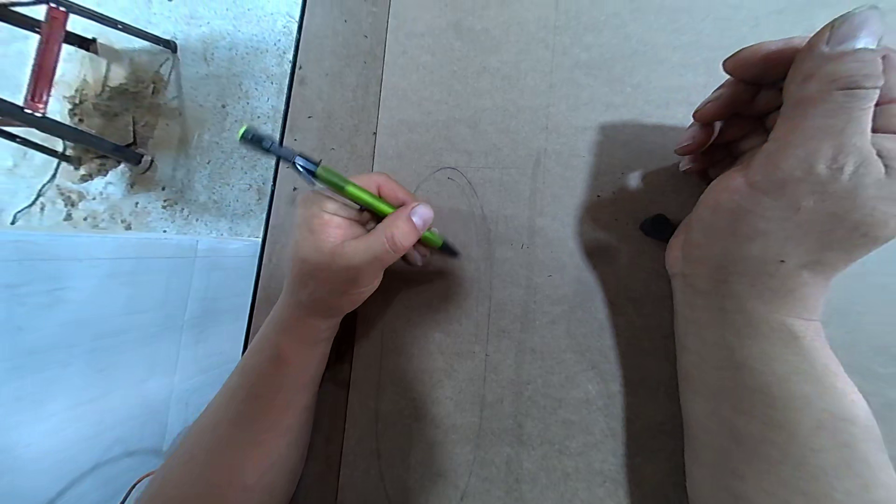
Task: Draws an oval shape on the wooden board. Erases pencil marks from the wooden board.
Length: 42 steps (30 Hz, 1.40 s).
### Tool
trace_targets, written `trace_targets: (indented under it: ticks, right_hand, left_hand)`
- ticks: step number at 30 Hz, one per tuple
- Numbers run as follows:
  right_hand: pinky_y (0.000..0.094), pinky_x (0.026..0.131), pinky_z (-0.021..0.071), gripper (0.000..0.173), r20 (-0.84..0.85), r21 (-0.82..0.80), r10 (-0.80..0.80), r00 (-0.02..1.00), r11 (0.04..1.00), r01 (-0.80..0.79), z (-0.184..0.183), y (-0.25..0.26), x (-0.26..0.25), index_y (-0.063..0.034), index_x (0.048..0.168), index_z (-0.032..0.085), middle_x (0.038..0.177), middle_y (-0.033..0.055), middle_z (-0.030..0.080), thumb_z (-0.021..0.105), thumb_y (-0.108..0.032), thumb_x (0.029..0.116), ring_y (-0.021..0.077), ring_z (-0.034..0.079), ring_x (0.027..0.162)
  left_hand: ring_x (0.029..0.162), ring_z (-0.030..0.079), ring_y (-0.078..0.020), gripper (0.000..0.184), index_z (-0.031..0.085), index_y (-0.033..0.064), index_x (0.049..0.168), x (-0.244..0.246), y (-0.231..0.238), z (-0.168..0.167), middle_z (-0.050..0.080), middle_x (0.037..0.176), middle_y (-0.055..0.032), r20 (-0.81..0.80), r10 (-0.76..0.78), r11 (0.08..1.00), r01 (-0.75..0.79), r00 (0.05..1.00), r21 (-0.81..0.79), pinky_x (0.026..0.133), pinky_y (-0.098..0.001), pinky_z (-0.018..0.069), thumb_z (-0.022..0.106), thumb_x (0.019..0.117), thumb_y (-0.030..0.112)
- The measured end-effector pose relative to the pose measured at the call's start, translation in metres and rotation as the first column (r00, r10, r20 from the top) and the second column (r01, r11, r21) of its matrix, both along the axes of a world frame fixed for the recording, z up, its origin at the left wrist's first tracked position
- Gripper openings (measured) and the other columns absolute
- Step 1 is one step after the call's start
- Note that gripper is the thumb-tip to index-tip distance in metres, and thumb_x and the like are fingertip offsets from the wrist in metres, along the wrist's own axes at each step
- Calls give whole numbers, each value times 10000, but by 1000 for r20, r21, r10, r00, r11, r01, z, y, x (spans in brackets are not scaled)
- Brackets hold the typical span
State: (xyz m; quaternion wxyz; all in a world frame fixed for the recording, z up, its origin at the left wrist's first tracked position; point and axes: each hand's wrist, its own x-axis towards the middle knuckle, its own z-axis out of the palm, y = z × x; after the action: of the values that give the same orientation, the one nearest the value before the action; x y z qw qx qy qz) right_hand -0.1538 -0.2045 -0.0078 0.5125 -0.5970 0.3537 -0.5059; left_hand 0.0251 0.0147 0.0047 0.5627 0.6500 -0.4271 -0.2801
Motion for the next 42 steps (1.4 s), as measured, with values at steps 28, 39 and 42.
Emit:
trace_targets:
  ticks: [28,39,42]
  right_hand:
    - [228,626,565,424,40,80,-2,999,997,-1,0,-1,-6,-88,1019,672,790,-54,660,296,-242,1139,71,642,667]
    - [251,641,572,382,68,107,-26,997,994,19,4,-1,-5,-89,998,689,794,-39,667,370,-250,1136,83,651,696]
    - [254,633,572,374,67,116,-28,997,993,20,4,0,-5,-86,1004,687,799,-31,667,377,-248,1136,93,654,704]
  left_hand:
    - [928,653,-180,80,731,61,981,-105,-104,8,668,929,-48,580,-254,963,151,774,222,786,-327,575,709,904,68]
    - [719,692,-81,216,685,158,1164,-46,-22,29,731,992,33,419,117,890,-282,901,357,577,-237,592,705,961,86]
    - [750,688,-12,122,723,142,1091,-43,-33,23,741,929,60,523,108,878,-328,845,349,652,-202,590,726,969,150]
